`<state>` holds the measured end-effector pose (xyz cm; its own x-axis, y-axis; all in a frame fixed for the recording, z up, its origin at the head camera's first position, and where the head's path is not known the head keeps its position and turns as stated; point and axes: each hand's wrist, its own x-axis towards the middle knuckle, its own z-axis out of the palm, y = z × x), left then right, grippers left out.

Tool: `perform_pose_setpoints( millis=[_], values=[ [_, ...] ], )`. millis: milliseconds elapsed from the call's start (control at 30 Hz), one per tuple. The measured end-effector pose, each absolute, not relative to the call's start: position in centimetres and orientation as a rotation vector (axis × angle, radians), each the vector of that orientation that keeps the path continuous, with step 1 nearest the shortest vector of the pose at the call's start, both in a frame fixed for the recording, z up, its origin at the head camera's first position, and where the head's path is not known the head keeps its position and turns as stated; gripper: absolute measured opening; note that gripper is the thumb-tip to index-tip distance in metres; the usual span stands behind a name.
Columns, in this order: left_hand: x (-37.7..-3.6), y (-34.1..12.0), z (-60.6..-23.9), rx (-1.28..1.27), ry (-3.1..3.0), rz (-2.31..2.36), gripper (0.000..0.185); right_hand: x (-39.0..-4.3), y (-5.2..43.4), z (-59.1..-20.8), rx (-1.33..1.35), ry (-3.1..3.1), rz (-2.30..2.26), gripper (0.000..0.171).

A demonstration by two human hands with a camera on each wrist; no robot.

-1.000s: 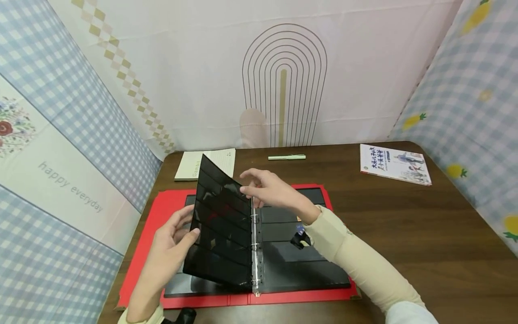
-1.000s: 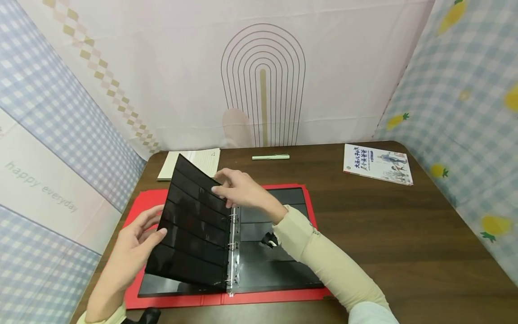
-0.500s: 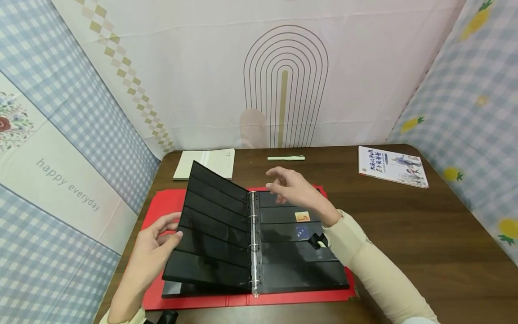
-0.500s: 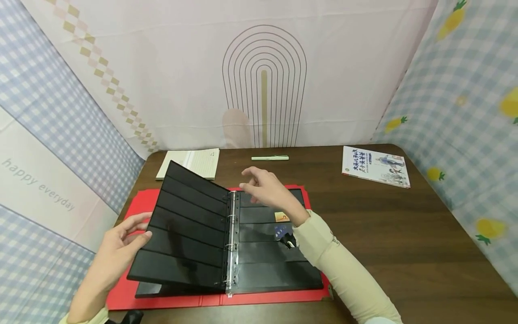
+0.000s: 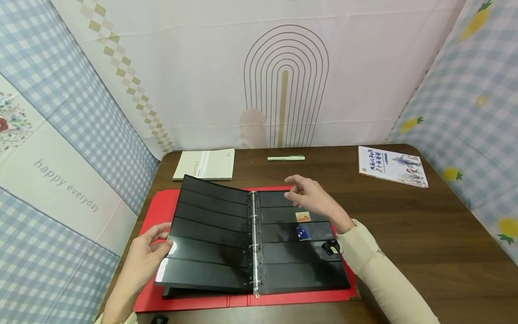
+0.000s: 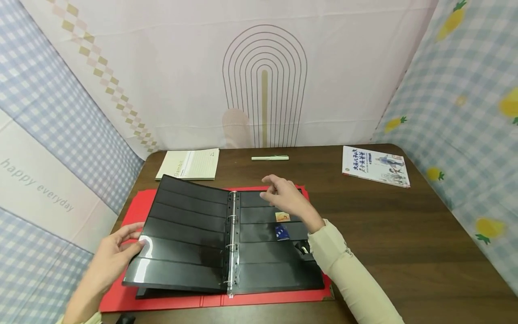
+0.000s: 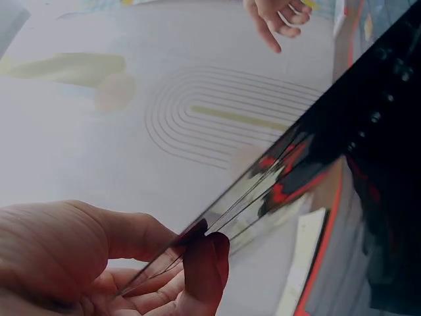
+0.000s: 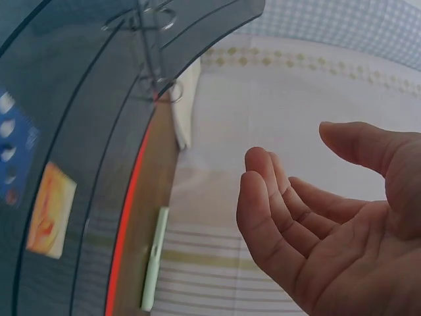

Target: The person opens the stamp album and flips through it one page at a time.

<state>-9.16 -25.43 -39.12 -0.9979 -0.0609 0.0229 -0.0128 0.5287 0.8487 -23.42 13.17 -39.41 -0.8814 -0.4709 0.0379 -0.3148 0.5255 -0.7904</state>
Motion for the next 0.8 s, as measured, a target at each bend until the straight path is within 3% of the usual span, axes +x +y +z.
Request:
perform_pose_setpoints(
  millis=[467,800],
  values=[
    [-9.5,-27.1,-42.4,0.205,-2.794,-1.408,0.041,-24.4,16.0,-42.1,-0.629,2.739,-1.114,0.05],
    [-9.6,-27.2,-44.2,0.214,-2.749,-1.439,0.039,-25.1,17.9,-44.5,-0.519,2.698,-0.854,0.085]
  ],
)
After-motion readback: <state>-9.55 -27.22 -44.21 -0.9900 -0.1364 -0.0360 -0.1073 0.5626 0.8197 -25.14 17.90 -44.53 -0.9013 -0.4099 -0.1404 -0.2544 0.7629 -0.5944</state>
